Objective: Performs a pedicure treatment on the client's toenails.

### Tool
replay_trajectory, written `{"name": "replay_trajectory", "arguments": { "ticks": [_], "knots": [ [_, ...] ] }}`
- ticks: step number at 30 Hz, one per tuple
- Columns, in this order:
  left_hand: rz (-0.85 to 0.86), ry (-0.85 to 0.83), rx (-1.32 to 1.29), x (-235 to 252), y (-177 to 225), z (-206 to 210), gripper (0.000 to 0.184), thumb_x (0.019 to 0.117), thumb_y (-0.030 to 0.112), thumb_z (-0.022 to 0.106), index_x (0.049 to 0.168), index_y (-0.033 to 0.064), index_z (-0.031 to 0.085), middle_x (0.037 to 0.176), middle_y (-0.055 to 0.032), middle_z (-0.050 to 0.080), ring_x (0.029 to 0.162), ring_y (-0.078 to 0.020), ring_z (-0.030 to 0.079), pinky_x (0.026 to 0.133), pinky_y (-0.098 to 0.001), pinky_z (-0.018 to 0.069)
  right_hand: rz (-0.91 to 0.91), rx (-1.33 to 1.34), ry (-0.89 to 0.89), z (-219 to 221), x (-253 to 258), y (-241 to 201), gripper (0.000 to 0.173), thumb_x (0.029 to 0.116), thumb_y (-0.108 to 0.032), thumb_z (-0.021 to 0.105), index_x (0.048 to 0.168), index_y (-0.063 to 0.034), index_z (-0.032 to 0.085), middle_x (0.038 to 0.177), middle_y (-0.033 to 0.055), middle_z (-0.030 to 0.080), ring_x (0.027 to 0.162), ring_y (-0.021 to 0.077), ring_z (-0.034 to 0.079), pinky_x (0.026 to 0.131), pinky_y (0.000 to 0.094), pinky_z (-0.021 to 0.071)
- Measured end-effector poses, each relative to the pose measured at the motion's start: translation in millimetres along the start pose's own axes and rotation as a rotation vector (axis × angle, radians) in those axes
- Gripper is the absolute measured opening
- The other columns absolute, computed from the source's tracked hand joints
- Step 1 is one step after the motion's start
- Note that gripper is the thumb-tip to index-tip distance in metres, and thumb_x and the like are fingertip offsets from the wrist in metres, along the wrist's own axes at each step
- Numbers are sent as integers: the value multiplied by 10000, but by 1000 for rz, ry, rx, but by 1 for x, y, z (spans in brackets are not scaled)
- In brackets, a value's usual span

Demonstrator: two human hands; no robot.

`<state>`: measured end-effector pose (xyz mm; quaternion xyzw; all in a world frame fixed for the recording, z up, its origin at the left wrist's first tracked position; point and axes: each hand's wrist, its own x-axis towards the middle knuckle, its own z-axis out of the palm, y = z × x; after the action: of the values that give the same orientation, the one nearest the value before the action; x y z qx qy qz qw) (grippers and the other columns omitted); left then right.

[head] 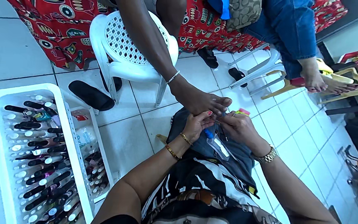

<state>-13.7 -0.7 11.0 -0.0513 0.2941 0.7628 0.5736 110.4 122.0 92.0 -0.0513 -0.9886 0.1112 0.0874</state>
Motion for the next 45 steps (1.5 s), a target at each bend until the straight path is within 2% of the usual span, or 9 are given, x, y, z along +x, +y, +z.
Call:
{"name": "replay_trajectory", "arguments": {
  "ticks": [2,4,8,12,14,19,23,29,45],
  "knots": [
    [-17,-11,-27,0,0,-1,109,1022,68,577,1129,56,565,891,-83,697,792,-189,717,789,-335,611,151,252,-60,-18,3,-2,181,924,-98,615,932,11,759,776,58,698,693,113,647,679,310,551],
    [-50,6,-81,-1,-1,2,100,1042,107,549,1126,54,556,891,-91,694,814,-202,723,810,-339,611,258,583,-24,-33,10,-6,146,947,-83,591,950,-25,725,729,-61,669,629,-21,600,616,165,525],
    [-129,39,-170,-3,1,13,270,1080,280,497,1073,28,593,956,-122,704,879,-230,725,855,-342,600,199,1110,125,-44,32,-13,147,1000,-264,634,934,-209,753,695,-79,693,580,15,637,581,188,564],
    [-109,-61,-148,2,2,13,273,1085,246,472,923,81,617,780,-48,667,742,-159,688,791,-299,595,270,1272,95,-11,41,-17,143,994,-219,615,905,-189,722,610,-74,621,522,35,597,542,224,554],
    [-87,-109,-113,5,0,13,313,1095,244,434,877,97,605,723,-34,653,653,-133,658,682,-270,580,375,1193,-37,-4,33,-12,168,984,-139,561,914,-130,713,614,-59,623,542,43,603,568,228,551],
    [-120,-55,-132,10,-1,22,225,1066,195,511,905,77,614,829,-53,676,809,-185,707,826,-335,600,399,533,-118,-43,11,-8,190,985,-47,557,1077,7,714,719,-17,655,612,19,610,633,220,554],
    [-96,-46,-116,12,-4,20,225,1067,182,512,924,56,632,826,-65,695,784,-191,715,794,-330,607,348,186,-126,-43,7,-11,197,985,-46,605,1103,6,753,787,115,697,637,178,634,645,387,556],
    [-91,-25,-102,8,-1,19,190,1057,169,540,949,48,639,822,-67,696,749,-178,713,746,-303,610,216,2,-116,-38,10,-18,234,969,-56,585,1088,2,778,879,169,745,757,321,717,717,527,567],
    [-51,-44,-84,11,-2,17,141,1039,117,566,936,48,632,793,-64,684,740,-177,706,768,-308,609,179,-14,-213,-44,22,-3,185,944,-40,630,1022,-30,798,865,135,753,752,275,719,711,502,565]
  ]
}}
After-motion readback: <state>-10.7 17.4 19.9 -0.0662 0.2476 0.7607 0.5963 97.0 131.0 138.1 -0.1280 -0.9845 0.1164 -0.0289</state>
